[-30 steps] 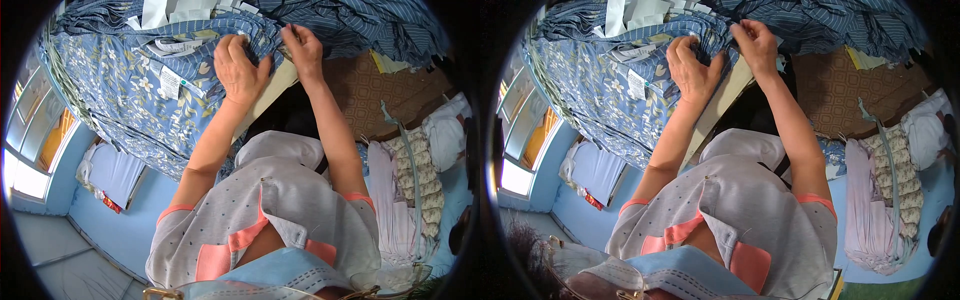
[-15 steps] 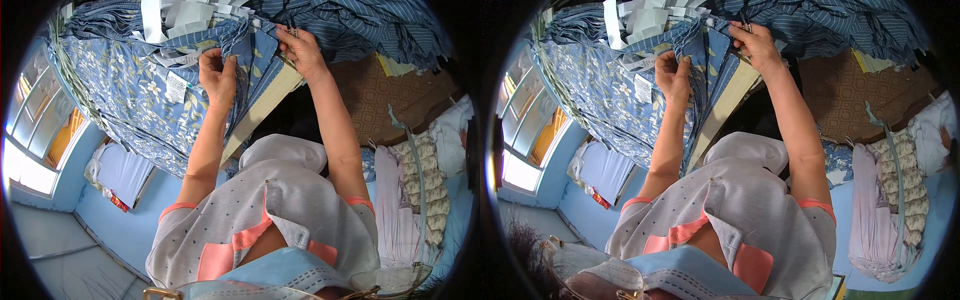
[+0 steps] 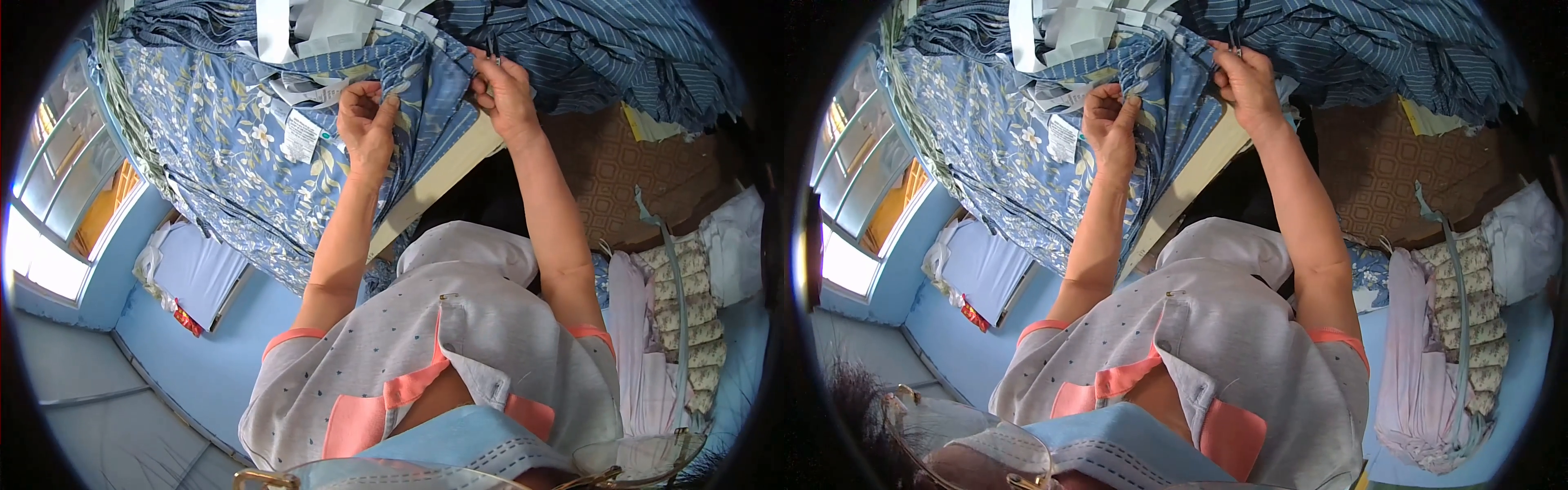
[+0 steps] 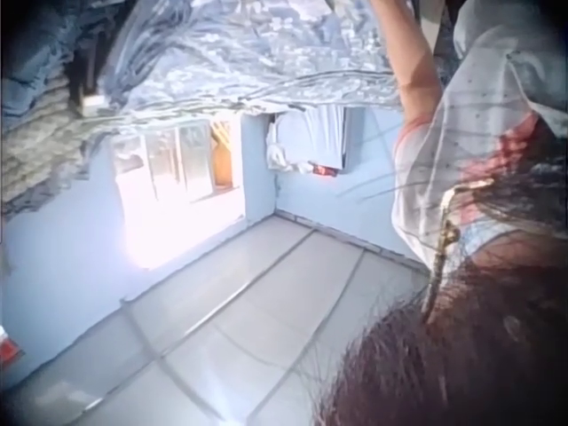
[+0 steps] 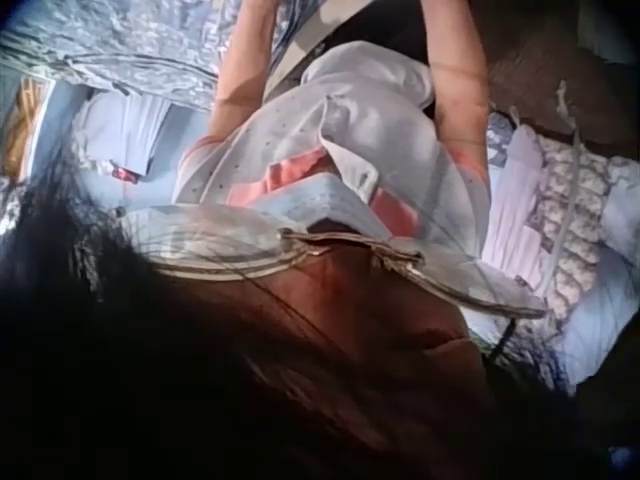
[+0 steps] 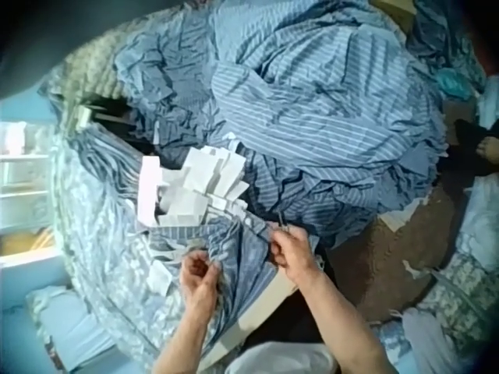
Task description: Straightening and arranging a duvet cover on a bed.
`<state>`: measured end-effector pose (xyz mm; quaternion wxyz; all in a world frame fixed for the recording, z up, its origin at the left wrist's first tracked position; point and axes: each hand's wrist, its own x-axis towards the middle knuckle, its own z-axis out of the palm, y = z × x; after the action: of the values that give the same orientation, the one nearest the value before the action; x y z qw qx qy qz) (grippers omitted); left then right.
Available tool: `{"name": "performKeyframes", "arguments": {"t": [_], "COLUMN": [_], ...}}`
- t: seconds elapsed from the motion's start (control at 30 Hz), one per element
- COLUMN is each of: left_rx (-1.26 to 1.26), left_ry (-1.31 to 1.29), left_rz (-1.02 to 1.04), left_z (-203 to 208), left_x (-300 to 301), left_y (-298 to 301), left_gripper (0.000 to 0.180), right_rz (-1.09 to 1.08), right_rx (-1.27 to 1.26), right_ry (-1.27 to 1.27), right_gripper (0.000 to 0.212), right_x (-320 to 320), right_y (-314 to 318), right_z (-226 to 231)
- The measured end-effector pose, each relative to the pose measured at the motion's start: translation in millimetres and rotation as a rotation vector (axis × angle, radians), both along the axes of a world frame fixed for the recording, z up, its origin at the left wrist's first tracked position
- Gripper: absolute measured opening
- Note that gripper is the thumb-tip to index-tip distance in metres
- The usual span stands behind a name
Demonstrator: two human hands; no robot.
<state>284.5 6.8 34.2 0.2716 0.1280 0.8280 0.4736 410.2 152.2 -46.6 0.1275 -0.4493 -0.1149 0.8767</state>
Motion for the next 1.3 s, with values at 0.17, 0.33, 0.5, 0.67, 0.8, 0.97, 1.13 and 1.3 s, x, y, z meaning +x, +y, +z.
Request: {"name": "performKeyframes", "arguments": {"t": [0.17,0.33,0.5,0.67,0.8,0.97,1.13,1.3], "left_rx": [-0.028,0.026,0.068,0.022,0.023,-0.089,-0.317,-0.293], "left_ry": [0.001,-0.056,-0.066,-0.083,-0.178,-0.23,-0.293,-0.398], "left_rz": [0.003,0.022,0.009,-0.065,0.109,0.147,0.073,0.32], "left_z": [2.1,-1.5,4.2,51.3,95.6,124.1,92.3,80.1], "left_x": [2.7,4.4,0.5,5.5,-43.8,-69.2,-76.1,-70.6], "left_y": [2.1,2.9,-0.2,8.5,-5.7,-9.6,-46.4,-62.6], "left_gripper": [0.03,0.031,0.031,0.061,0.052,0.045,0.042,0.043], "right_rz": [0.343,0.208,0.098,0.162,0.121,0.255,0.335,0.44], "right_rx": [0.582,0.174,0.115,0.633,0.933,1.108,1.05,1.028], "right_ry": [-0.195,-0.072,0.069,0.007,0.139,0.323,0.382,-0.423], "right_gripper": [0.022,0.013,0.012,0.014,0.018,0.023,0.027,0.032], "right_x": [-10.3,-4.3,-10.5,-29.1,-42.9,-51.7,-44.5,-29.5], "right_y": [5.2,6.7,1.2,-30.8,-66.2,-102.9,-92.0,7.9], "right_z": [-16.9,-29.4,-2.8,65.5,109.7,114.4,94.3,-12.7]}}
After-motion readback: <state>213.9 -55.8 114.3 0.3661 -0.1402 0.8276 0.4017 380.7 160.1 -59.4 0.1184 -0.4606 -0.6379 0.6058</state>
